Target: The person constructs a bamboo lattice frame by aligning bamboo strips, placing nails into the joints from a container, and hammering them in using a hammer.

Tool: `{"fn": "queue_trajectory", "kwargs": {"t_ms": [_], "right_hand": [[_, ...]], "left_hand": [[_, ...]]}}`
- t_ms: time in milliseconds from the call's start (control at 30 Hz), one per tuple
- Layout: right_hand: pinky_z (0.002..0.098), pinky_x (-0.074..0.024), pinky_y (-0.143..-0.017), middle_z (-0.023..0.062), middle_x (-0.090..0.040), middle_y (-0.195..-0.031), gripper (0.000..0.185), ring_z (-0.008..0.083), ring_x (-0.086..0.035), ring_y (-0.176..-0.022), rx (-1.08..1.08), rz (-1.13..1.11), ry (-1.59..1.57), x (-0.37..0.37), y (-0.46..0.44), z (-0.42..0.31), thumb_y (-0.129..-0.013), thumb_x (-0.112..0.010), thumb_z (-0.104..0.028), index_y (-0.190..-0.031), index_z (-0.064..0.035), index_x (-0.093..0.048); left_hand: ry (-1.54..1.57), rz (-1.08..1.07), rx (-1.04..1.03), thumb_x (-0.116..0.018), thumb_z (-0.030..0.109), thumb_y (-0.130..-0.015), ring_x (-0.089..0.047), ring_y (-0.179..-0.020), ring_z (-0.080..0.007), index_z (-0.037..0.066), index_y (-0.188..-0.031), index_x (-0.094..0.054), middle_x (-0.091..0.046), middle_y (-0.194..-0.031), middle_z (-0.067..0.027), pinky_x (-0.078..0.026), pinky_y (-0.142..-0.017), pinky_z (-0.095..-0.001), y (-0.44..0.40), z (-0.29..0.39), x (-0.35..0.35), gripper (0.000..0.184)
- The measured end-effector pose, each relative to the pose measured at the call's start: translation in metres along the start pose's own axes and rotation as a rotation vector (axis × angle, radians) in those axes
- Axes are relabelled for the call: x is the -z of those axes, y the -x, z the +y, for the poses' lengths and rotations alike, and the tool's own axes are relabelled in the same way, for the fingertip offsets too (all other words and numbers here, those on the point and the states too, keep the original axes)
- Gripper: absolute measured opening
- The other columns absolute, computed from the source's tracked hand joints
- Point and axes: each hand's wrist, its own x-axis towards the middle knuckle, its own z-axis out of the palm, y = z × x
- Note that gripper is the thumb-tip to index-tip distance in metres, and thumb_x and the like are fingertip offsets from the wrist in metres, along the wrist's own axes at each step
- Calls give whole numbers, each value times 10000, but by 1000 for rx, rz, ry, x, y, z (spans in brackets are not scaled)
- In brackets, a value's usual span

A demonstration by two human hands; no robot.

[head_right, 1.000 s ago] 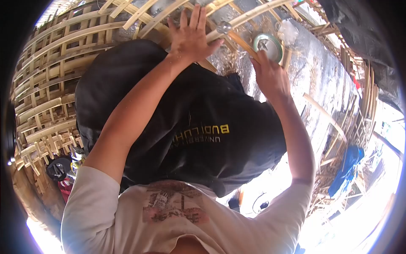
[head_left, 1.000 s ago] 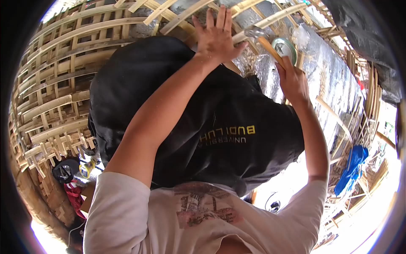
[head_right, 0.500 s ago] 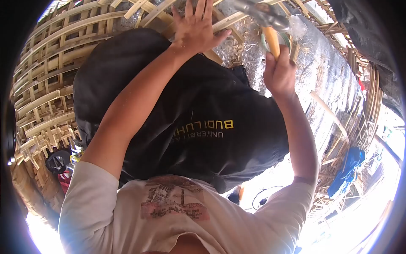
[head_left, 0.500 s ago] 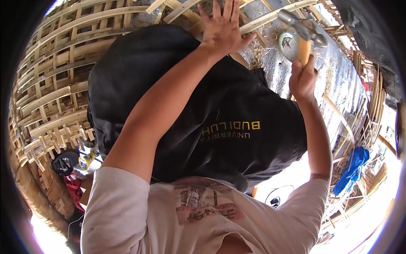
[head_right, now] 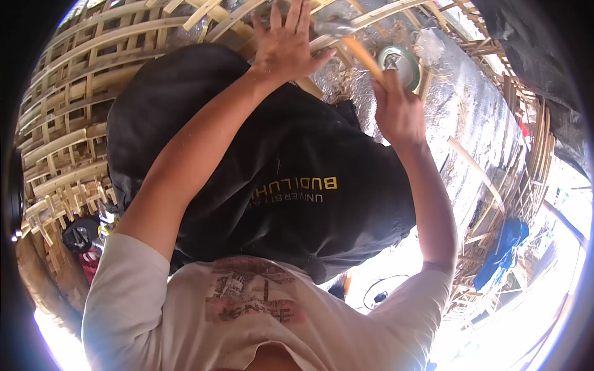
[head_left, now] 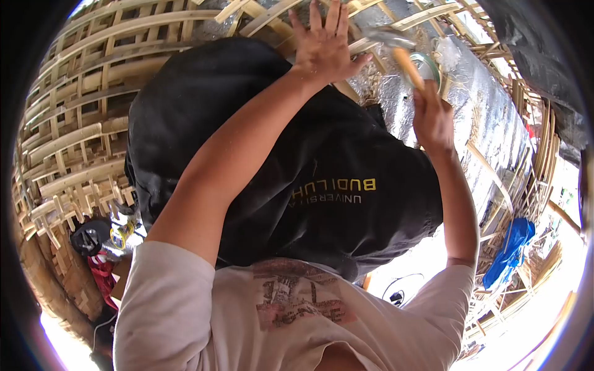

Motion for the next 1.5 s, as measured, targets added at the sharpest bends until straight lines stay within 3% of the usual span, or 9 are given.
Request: {"fn": "queue_trajectory", "kwargs": {"t_ms": [67,167,433,600,700,933,1067,1233,1500], "right_hand": [[519,-511,-499,226,-627,-638,195,463,-664,-641,-27,116,-129,0,10,-5,-961,-617,-92,-1115,-49,-505],[525,-510,-496,227,-627,-639,202,458,-669,-640,-86,-193,201,-10,2,-3,-985,-603,-133,-1140,-49,-505],[523,-516,-496,218,-647,-669,202,442,-682,-640,-98,-179,179,-10,0,3,-992,-591,-147,-1152,-55,-507],[536,-513,-496,214,-644,-660,194,442,-682,-651,-60,102,-104,0,8,-3,-997,-583,-149,-1154,-59,-513],[561,-522,-568,261,-651,-696,221,475,-671,-706,-189,-308,182,-10,-1,3,-1016,-561,-213,-1175,-65,-518],[512,-509,-492,239,-647,-656,239,459,-674,-658,-186,138,-160,-15,16,2,-1012,-567,-179,-1150,14,-536],[525,-500,-523,254,-643,-669,301,462,-663,-636,-46,-160,25,-19,8,1,-1026,-558,-224,-1169,39,-522],[368,-412,-401,87,-560,-556,235,188,-573,-425,-291,152,-277,2,-4,1,-1065,-501,-228,-999,-3,-520],[291,-380,-471,25,-500,-567,307,94,-486,-503,-293,270,-178,12,-1,10,-1079,-472,-267,-861,-50,-458]], "left_hand": [[108,-270,-22,-322,723,-958,-135,-1523,-435,40,-1603,-180,-114,-1687,-134,-55,-1188,-683,0,-3,6,950],[-9,16,21,-332,727,-955,-142,-1521,-436,38,-1603,-178,-110,-1687,-136,-67,-1189,-681,4,10,-18,958],[-111,-76,10,-316,718,-966,-119,-1518,-452,13,-1602,-132,-84,-1691,-131,-86,-1180,-704,4,10,-7,967],[63,-285,-6,-306,727,-962,-128,-1519,-435,15,-1604,-108,-86,-1690,-131,-87,-1173,-713,1,-3,18,980],[62,-308,-40,-305,727,-961,-132,-1518,-434,15,-1604,-127,-74,-1691,-135,-83,-1166,-717,-2,5,12,975],[151,-150,16,-390,683,-960,-143,-1517,-441,24,-1600,-174,-118,-1683,-153,-84,-1157,-726,7,0,7,943],[45,-293,-65,-403,671,-959,-163,-1517,-424,18,-1602,-136,-118,-1682,-159,-94,-1163,-719,-12,1,17,955],[92,-296,-28,-351,767,-926,-158,-1526,-389,28,-1607,-114,-64,-1692,-139,-65,-1181,-694,7,-3,18,1033],[143,-314,-61,-341,824,-892,-118,-1522,-426,0,-1596,-149,-59,-1688,-154,-49,-1181,-690,-2,-2,24,1100]]}}
